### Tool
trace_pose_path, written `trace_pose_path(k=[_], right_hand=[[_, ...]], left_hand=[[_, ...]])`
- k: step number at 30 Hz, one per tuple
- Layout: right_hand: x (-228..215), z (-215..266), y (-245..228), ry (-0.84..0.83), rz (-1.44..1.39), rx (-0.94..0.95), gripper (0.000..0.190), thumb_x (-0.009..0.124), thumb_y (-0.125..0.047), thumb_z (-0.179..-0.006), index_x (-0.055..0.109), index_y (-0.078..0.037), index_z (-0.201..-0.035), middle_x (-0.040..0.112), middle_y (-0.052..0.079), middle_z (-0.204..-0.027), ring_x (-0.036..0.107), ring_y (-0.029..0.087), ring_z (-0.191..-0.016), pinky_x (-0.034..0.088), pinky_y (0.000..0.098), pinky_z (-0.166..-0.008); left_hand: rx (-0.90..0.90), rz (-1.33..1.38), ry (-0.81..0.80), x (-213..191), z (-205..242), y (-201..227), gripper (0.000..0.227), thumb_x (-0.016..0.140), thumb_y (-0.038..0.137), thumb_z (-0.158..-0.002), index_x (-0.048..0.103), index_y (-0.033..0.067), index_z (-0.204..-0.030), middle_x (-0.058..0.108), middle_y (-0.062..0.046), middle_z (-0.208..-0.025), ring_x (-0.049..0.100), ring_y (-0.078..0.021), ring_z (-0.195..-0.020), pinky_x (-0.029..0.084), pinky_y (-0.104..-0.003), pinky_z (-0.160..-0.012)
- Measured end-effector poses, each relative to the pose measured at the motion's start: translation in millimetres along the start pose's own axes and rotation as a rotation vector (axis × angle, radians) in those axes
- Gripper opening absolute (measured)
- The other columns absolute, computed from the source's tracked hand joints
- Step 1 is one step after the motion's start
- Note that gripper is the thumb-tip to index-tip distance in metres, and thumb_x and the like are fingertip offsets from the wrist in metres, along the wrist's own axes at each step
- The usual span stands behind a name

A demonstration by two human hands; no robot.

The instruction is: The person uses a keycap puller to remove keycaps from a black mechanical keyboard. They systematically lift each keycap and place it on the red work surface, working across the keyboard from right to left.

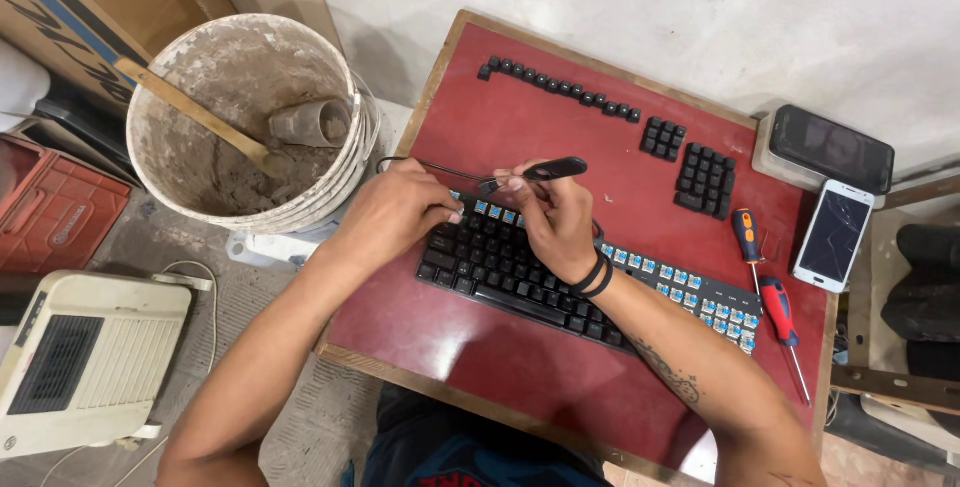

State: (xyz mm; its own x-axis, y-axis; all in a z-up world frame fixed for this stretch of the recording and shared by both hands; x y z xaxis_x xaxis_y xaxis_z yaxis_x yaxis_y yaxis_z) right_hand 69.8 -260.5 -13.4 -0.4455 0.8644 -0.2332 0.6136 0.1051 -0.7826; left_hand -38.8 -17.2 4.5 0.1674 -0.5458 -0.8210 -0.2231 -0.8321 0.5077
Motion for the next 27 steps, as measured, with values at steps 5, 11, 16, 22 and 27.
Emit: trace_pose_path(k=[5, 11, 16, 22, 27], right_hand=[[0, 0, -2, -0.019, -0.004, 0.019, 0.013, 0.068, 0.001, -0.123, 0.069, 0.012, -0.130, 0.090, 0.030, -0.120, 0.091, 0.041, -0.110, 0.077, 0.0477, -0.085], [1, 0, -4, -0.024, 0.024, 0.015, 0.013, 0.070, -0.001, -0.122, 0.070, 0.009, -0.130, 0.091, 0.029, -0.121, 0.092, 0.041, -0.109, 0.078, 0.0476, -0.084], [-2, 1, -3, -0.033, 0.034, 0.002, 0.013, 0.068, -0.001, -0.123, 0.069, 0.009, -0.131, 0.090, 0.029, -0.120, 0.091, 0.043, -0.109, 0.079, 0.0498, -0.083], [1, 0, -3, -0.038, 0.007, 0.023, 0.014, 0.070, 0.000, -0.122, 0.069, 0.011, -0.130, 0.090, 0.031, -0.117, 0.091, 0.045, -0.107, 0.079, 0.0525, -0.084], [1, 1, -3, -0.019, 0.021, 0.032, 0.015, 0.073, 0.000, -0.119, 0.072, 0.011, -0.129, 0.090, 0.030, -0.113, 0.092, 0.044, -0.105, 0.079, 0.0504, -0.082]], left_hand=[[0.222, -0.428, 0.004, 19, 6, -10, 0.010, 0.079, 0.035, -0.109, 0.082, 0.0351, -0.100, 0.077, 0.013, -0.096, 0.069, -0.0173, -0.117, 0.058, -0.035, -0.093], [0.447, -0.607, 0.157, 26, 7, -4, 0.008, 0.080, 0.027, -0.111, 0.077, 0.0227, -0.105, 0.069, 0.002, -0.098, 0.063, -0.0243, -0.115, 0.053, -0.042, -0.095], [0.371, -0.452, 0.107, 32, 3, -10, 0.018, 0.070, 0.036, -0.119, 0.076, 0.0239, -0.108, 0.068, 0.007, -0.104, 0.062, -0.0195, -0.119, 0.051, -0.038, -0.098], [0.012, -0.083, -0.083, 22, -3, -20, 0.016, 0.085, 0.045, -0.109, 0.090, 0.0289, -0.110, 0.079, 0.006, -0.114, 0.072, -0.0265, -0.120, 0.061, -0.044, -0.097], [-0.245, 0.077, -0.267, 8, -22, -14, 0.022, 0.093, 0.045, -0.099, 0.089, 0.0283, -0.112, 0.084, 0.003, -0.111, 0.079, -0.0342, -0.121, 0.064, -0.052, -0.098]])
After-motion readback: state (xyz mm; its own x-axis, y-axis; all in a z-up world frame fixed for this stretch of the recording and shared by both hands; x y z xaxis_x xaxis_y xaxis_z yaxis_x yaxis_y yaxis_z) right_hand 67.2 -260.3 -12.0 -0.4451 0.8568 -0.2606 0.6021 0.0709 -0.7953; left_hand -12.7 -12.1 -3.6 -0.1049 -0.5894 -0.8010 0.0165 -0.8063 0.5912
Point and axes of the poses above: each hand's wrist, its own z-axis away from the middle knuckle, its own x-axis out of the palm, y = z × x, the point moved 2 cm from there along -z, towards the middle knuckle
